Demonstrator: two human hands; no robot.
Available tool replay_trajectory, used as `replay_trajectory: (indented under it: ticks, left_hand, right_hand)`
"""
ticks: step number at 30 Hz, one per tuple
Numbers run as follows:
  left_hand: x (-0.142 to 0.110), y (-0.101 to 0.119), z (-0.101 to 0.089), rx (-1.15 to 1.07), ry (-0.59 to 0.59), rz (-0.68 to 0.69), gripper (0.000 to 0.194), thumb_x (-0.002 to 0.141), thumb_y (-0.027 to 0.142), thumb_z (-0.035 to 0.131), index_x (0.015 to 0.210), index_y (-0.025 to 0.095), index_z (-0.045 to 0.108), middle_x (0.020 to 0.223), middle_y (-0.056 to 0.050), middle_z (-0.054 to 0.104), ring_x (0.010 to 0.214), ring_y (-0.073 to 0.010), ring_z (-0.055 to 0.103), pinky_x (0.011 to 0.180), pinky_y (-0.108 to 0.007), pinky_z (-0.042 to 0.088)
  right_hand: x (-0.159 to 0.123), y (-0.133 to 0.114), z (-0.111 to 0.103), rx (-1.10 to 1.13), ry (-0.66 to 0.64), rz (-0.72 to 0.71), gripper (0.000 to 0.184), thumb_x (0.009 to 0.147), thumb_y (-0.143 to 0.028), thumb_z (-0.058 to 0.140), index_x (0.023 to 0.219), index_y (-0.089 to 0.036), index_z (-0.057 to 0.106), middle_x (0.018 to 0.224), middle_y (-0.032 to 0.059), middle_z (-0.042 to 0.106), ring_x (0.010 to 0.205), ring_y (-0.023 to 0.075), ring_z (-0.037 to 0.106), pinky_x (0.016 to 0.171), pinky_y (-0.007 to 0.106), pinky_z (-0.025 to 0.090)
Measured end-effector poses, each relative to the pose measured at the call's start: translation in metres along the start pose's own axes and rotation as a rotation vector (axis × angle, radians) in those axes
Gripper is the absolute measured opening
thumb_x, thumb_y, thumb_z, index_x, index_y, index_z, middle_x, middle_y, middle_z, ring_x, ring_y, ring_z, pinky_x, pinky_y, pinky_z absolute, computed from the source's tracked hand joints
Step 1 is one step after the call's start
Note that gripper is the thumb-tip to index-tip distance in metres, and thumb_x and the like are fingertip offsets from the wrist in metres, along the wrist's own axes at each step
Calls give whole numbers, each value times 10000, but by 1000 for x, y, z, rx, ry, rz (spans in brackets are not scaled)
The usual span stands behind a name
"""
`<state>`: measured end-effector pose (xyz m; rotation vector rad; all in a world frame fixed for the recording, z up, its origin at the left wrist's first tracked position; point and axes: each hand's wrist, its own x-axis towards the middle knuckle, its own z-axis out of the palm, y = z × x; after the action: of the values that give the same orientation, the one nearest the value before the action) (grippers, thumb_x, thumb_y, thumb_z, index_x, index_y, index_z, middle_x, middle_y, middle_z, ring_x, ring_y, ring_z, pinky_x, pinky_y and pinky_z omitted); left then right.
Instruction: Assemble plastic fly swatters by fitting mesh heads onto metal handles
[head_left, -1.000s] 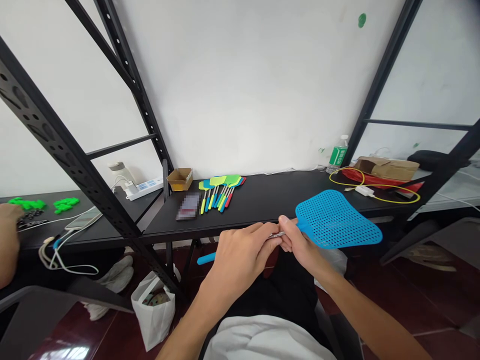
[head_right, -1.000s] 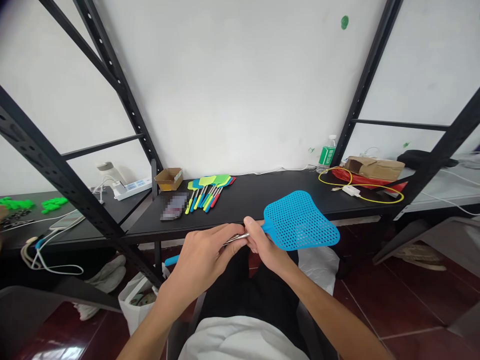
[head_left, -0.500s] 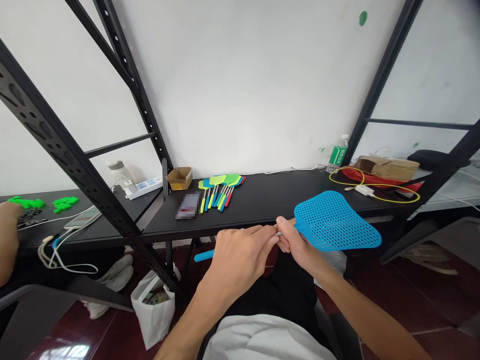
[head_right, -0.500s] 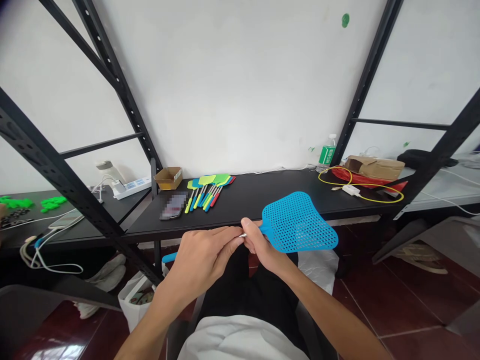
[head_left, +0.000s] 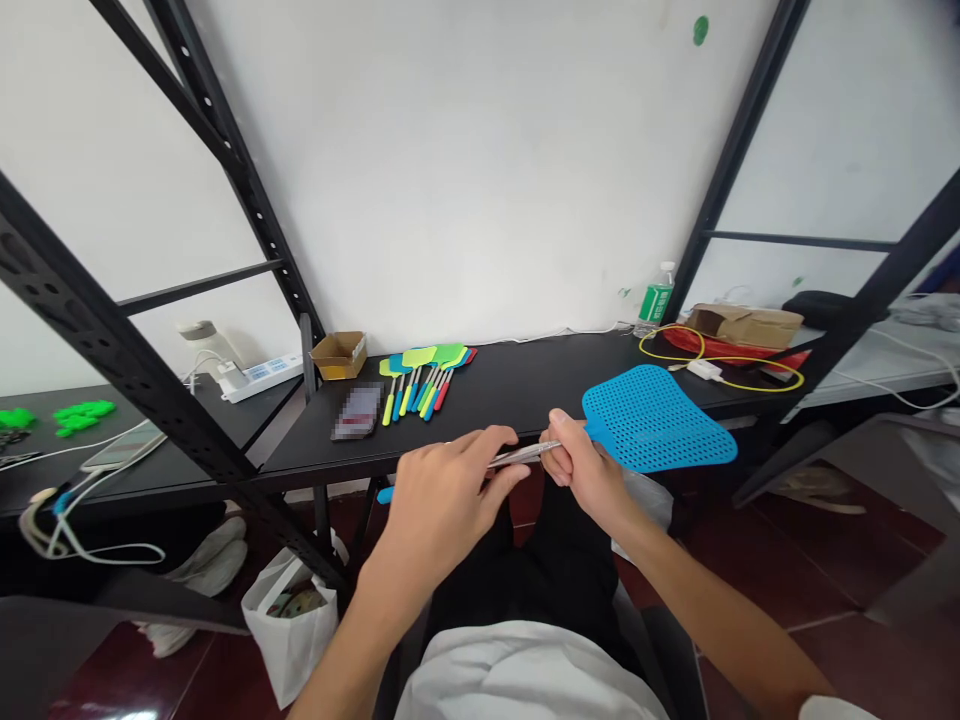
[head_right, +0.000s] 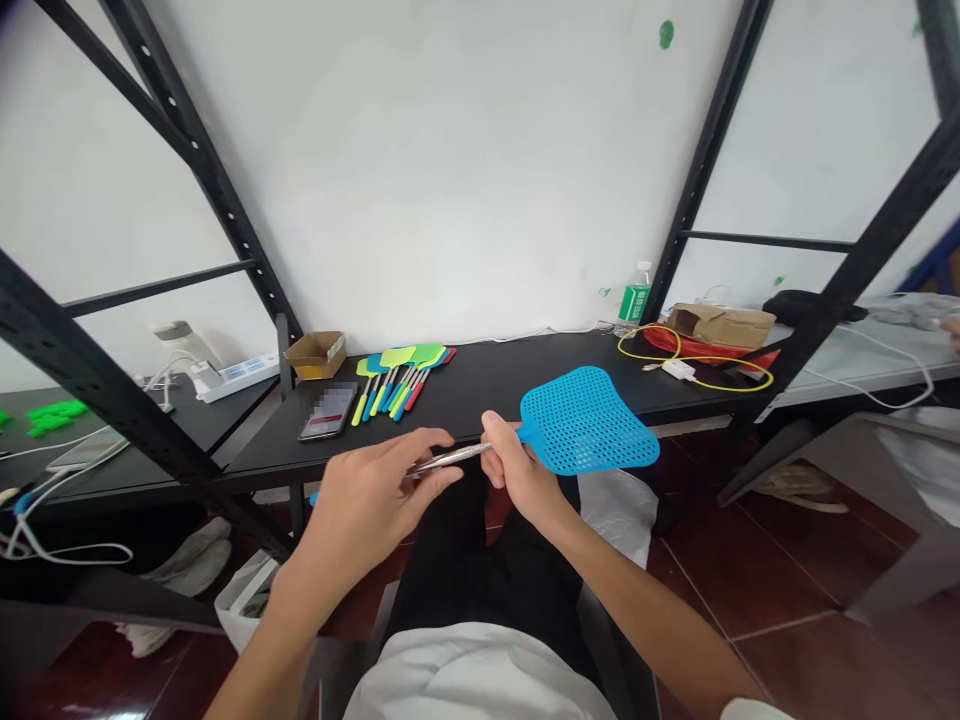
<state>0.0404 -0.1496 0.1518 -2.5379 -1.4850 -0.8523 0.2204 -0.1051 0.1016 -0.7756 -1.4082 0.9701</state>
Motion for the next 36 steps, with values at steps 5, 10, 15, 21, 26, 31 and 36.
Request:
replay_trajectory:
  ticks: [5,10,15,21,26,31,36]
  left_hand:
    - [-2,-8,-4,87,144,40,182,985,388,555,952,259,679,789,18,702,619,-134,582,591,-264,315]
    - [-3,-7,-6,133,176,132,258,1024,375,482,956,241,692,723,6,674,602,-143,534,608,-287,307]
    - [-3,-4,-8,149,160,147,339,1046,368,428,868,222,677,650,14,633,572,-141,504,586,-296,287]
    - [-4,-7,-10,131,161,125,304,1010,474,493,1049,245,690,809,-6,731,697,-162,630,658,-286,393]
    - [-7,-14,-14,111,244,125,227,974,439,578,981,236,679,878,-10,747,731,-153,658,700,-272,439]
    - [-8,-16,-17,159,253,153,213,999,388,540,980,232,684,861,-9,735,682,-143,620,664,-279,407]
    - [-7,-12,-19,184,197,172,290,1039,341,438,939,223,684,727,-2,687,625,-142,573,631,-278,372]
  right_hand:
    - [3,0,-1,75,77,37,633,949,-576,516,458,-230,315,385,-58,272,370,92,335,439,278,301]
    - [1,-7,-3,63,76,-3,635,954,-565,510,446,-231,326,383,-50,284,371,94,335,440,288,292]
    - [0,-12,-7,53,28,-37,648,960,-554,507,423,-231,340,383,-38,305,380,99,342,443,293,291]
    - [1,-11,-8,71,69,-25,631,954,-551,510,440,-232,330,376,-48,280,369,98,330,441,291,296]
    - [1,-17,-8,102,101,1,627,956,-553,502,455,-231,307,382,-53,265,375,94,323,444,283,295]
    - [-1,-18,-8,142,93,-3,622,966,-531,498,453,-231,318,379,-54,258,372,94,313,447,286,289]
    - [-1,-18,-9,130,89,-8,627,963,-527,506,441,-231,325,381,-52,262,373,95,319,450,291,286]
